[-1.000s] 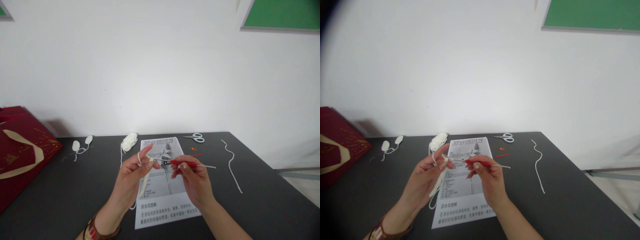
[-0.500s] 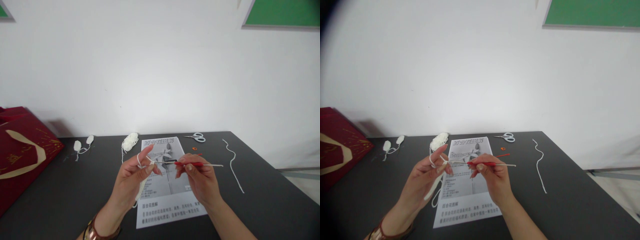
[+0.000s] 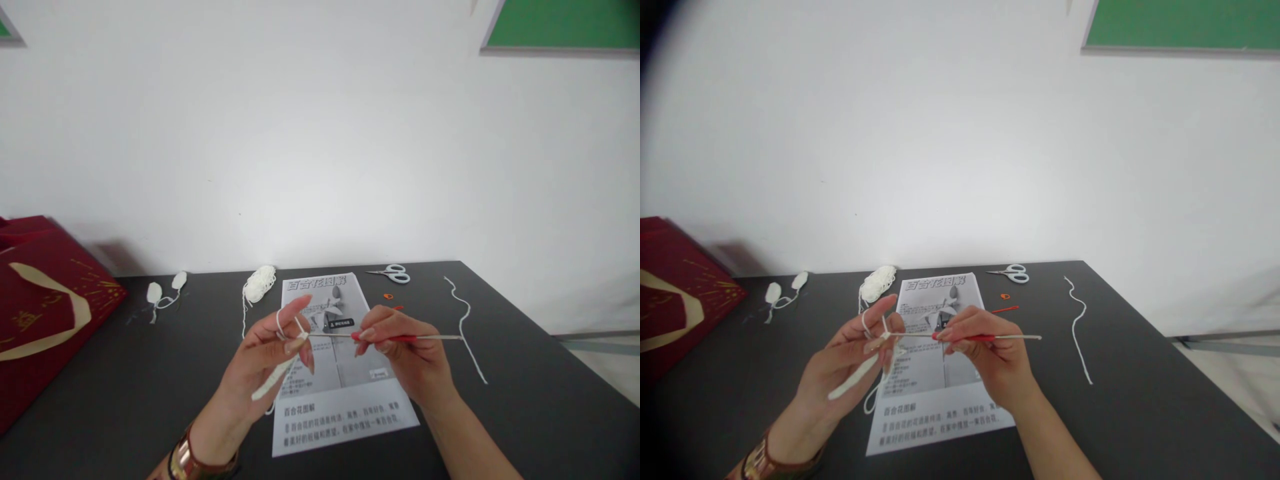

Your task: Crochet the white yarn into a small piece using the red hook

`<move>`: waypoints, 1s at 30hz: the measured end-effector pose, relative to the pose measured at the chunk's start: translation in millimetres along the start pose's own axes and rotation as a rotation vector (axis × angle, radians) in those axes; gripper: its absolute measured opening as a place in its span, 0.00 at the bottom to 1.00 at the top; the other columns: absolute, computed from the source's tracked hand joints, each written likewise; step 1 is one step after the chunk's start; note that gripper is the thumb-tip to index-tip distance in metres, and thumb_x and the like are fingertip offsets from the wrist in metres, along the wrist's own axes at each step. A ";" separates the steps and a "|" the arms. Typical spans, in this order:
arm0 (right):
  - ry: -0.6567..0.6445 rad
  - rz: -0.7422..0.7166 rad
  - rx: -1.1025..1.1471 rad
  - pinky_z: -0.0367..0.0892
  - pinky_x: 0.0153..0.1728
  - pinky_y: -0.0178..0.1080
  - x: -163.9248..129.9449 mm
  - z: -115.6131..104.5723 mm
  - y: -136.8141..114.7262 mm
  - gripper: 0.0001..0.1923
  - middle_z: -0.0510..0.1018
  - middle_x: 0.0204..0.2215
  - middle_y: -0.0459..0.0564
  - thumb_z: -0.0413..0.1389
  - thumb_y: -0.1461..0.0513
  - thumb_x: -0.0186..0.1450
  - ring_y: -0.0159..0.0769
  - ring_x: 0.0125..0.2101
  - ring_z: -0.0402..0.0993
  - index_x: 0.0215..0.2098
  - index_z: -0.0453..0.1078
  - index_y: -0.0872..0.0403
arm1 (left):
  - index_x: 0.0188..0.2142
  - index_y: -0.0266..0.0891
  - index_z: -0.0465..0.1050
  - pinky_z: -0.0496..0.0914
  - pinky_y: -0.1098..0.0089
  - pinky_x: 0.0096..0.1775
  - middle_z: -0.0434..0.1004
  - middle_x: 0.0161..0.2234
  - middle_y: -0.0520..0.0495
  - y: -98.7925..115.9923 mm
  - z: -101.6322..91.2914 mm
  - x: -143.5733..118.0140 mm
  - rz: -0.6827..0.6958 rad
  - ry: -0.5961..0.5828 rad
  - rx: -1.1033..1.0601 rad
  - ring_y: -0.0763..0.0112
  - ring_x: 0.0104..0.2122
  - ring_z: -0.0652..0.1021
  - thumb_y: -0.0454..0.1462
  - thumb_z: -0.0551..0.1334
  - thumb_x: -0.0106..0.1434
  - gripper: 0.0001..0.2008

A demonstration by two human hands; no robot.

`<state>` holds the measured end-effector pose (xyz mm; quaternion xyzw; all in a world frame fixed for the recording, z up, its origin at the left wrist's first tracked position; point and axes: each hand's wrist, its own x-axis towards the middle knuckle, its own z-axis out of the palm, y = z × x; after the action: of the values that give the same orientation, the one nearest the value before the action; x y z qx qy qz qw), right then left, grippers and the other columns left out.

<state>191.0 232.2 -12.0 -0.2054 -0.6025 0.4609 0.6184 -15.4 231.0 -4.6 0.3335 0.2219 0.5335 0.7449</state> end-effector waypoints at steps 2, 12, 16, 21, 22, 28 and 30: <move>-0.011 -0.003 0.002 0.71 0.27 0.39 0.3 -0.4 -0.5 0.05 0.79 0.29 0.51 0.60 0.62 0.61 0.36 0.27 0.76 0.34 0.78 0.51 | 0.42 0.42 0.80 0.68 0.73 0.28 0.77 0.27 0.50 0.7 -0.2 0.0 -0.043 0.038 -0.025 0.74 0.21 0.75 0.29 0.68 0.47 0.20; -0.037 -0.040 -0.054 0.70 0.28 0.39 2.3 -0.7 -6.8 0.05 0.80 0.28 0.51 0.60 0.62 0.61 0.37 0.28 0.75 0.35 0.78 0.50 | 0.41 0.39 0.80 0.65 0.77 0.24 0.74 0.24 0.48 0.2 -2.6 2.9 -0.183 0.030 -0.104 0.76 0.22 0.73 0.29 0.68 0.44 0.21; -0.053 -0.097 -0.132 0.70 0.29 0.41 1.3 -0.2 -9.2 0.06 0.80 0.29 0.52 0.59 0.64 0.62 0.38 0.30 0.75 0.37 0.78 0.50 | 0.44 0.40 0.79 0.67 0.74 0.26 0.74 0.23 0.49 -0.4 -1.9 2.9 -0.114 -0.015 -0.050 0.75 0.21 0.73 0.29 0.68 0.47 0.22; -0.005 -0.102 -0.111 0.71 0.27 0.40 -0.3 4.9 -3.8 0.07 0.81 0.29 0.52 0.59 0.64 0.62 0.38 0.29 0.76 0.37 0.78 0.49 | 0.50 0.45 0.75 0.69 0.70 0.32 0.75 0.23 0.51 -3.7 3.8 0.7 0.073 0.002 0.132 0.70 0.25 0.76 0.30 0.66 0.54 0.23; 0.007 -0.101 -0.102 0.72 0.27 0.41 -0.8 6.3 -2.0 0.07 0.81 0.29 0.52 0.59 0.65 0.62 0.38 0.29 0.76 0.37 0.78 0.49 | 0.50 0.47 0.74 0.69 0.70 0.33 0.75 0.24 0.51 -5.3 4.8 0.3 0.108 0.017 0.163 0.71 0.25 0.76 0.30 0.66 0.55 0.23; 0.125 0.033 0.041 0.73 0.26 0.38 -6.7 16.8 9.2 0.07 0.82 0.29 0.50 0.60 0.64 0.61 0.36 0.26 0.76 0.37 0.78 0.49 | 0.50 0.51 0.74 0.68 0.71 0.40 0.78 0.28 0.52 -16.8 6.1 -1.0 0.250 0.114 0.265 0.73 0.30 0.78 0.33 0.67 0.56 0.22; 0.161 0.079 0.107 0.73 0.26 0.37 -8.6 19.3 12.7 0.06 0.82 0.29 0.49 0.61 0.63 0.60 0.35 0.26 0.77 0.36 0.79 0.49 | 0.50 0.51 0.74 0.67 0.71 0.40 0.79 0.29 0.52 -19.4 5.5 -1.3 0.266 0.135 0.281 0.73 0.31 0.78 0.32 0.67 0.56 0.22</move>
<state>170.2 225.6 -23.4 -0.2322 -0.5169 0.4985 0.6561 0.5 224.4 -15.1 0.4241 0.2975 0.6121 0.5974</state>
